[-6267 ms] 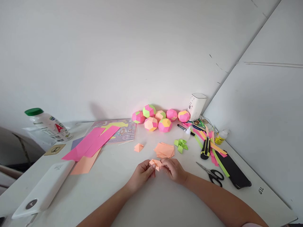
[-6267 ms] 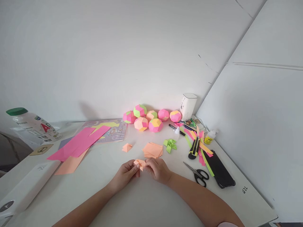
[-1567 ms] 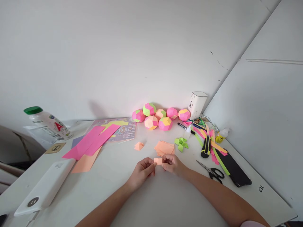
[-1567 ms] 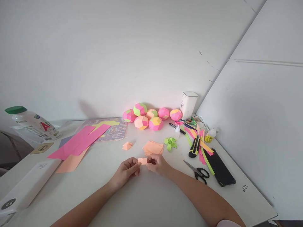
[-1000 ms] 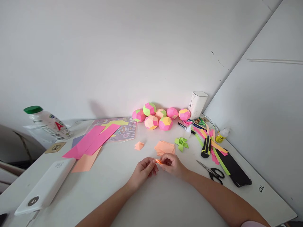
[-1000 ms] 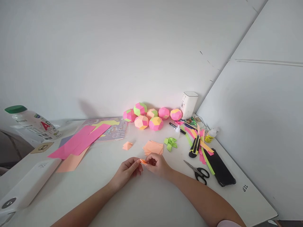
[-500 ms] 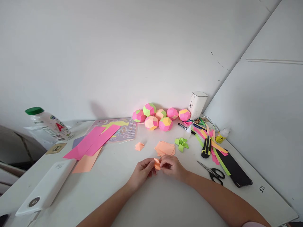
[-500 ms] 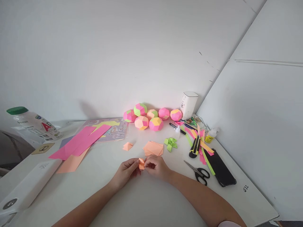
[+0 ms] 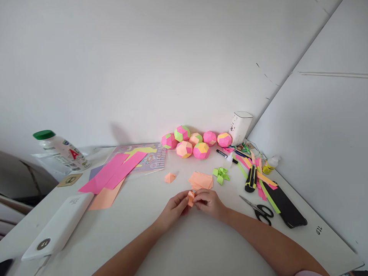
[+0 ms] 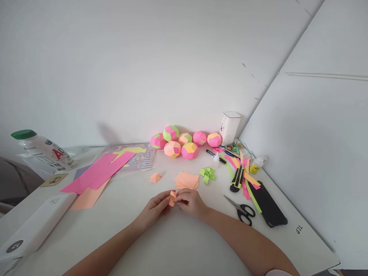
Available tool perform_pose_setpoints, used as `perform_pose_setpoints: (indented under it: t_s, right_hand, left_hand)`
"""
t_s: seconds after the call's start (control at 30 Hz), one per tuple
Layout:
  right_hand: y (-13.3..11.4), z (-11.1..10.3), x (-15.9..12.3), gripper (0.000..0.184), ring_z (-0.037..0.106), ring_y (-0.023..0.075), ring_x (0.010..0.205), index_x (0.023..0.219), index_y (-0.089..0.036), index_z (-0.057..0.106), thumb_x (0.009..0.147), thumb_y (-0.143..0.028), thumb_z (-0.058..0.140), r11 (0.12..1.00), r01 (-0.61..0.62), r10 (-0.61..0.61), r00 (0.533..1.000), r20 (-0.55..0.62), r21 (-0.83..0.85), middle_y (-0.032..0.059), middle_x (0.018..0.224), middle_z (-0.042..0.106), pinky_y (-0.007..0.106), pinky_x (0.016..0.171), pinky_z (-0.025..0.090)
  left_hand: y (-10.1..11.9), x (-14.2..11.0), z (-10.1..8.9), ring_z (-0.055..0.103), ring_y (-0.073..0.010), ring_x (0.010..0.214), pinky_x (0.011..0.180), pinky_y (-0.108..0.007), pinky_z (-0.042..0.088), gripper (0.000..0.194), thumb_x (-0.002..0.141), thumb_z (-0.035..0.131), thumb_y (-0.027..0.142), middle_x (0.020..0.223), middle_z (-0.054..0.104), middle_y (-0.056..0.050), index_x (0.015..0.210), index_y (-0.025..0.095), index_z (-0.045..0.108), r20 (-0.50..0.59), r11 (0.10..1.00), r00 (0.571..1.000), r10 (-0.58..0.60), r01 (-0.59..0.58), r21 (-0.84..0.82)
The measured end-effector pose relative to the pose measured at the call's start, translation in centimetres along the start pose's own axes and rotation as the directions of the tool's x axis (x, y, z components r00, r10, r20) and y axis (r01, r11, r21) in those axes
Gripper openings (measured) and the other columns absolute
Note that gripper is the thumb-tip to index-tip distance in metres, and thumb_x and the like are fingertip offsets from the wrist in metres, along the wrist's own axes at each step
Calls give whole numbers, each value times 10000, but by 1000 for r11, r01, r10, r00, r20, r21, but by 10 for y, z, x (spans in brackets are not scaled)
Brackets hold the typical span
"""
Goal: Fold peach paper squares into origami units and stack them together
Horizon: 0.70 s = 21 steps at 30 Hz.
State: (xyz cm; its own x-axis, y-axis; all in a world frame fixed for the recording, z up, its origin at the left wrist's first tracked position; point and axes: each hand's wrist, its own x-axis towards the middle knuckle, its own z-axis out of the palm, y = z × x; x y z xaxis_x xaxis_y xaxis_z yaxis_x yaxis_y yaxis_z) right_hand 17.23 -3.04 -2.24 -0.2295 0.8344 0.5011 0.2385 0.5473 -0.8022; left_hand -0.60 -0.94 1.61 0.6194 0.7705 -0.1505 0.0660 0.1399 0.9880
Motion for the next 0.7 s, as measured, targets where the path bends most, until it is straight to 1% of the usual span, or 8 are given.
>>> perform_pose_setpoints:
  t_s: [0.1, 0.23, 0.37, 0.47, 0.6, 0.7]
  right_hand:
    - [-1, 0, 1, 149, 547, 127, 590, 781, -179, 670, 833, -271, 564, 999, 2, -1, 1000, 10, -39, 63, 761, 591, 262, 518, 493]
    - [-1, 0, 1, 159, 570, 148, 651, 790, -193, 674, 846, -263, 543, 997, 51, -49, 998, 31, -58, 69, 778, 600, 300, 608, 497]
    - [-1, 0, 0, 151, 574, 154, 650, 786, -194, 666, 839, -284, 555, 997, 36, -34, 999, 30, -68, 67, 770, 602, 296, 603, 494]
    - [-3, 0, 0, 170, 572, 154, 662, 774, -192, 658, 855, -261, 526, 995, 56, -53, 998, 40, -77, 65, 762, 596, 297, 619, 492]
    - [-6, -1, 1, 175, 562, 151, 668, 797, -199, 653, 870, -261, 507, 995, 65, -60, 995, 77, -74, 61, 764, 598, 295, 623, 488]
    - [-6, -1, 2, 172, 542, 142, 616, 801, -193, 657, 857, -298, 532, 998, 26, -22, 997, 71, -55, 51, 727, 588, 280, 571, 481]
  left_hand:
    - [-3, 1, 0, 415, -121, 592, 580, -247, 369, 401, 826, 513, 440, 677, 495, 13, 1127, 181, 571, 8, 1000, 1000, 11, -11, -14]
    - [-10, 3, -1, 410, -113, 575, 562, -239, 359, 413, 817, 527, 442, 662, 491, 21, 1134, 181, 568, -4, 1000, 1000, 7, -7, -11]
    - [-10, 3, 0, 403, -109, 556, 535, -236, 350, 446, 797, 540, 466, 666, 502, 15, 1123, 163, 576, -20, 1000, 1000, -9, 9, -8]
    - [-7, 3, 1, 403, -109, 556, 539, -239, 350, 443, 787, 550, 465, 670, 511, 15, 1116, 169, 580, -26, 999, 999, -25, 25, -31]
    - [-5, 2, 0, 427, -121, 596, 576, -249, 370, 397, 807, 532, 444, 689, 519, 7, 1090, 173, 595, -3, 999, 1000, -27, 27, -43]
    - [-7, 2, -1, 428, -128, 608, 594, -253, 372, 374, 833, 501, 411, 667, 498, 11, 1105, 167, 584, 31, 1000, 1000, -1, 2, -23]
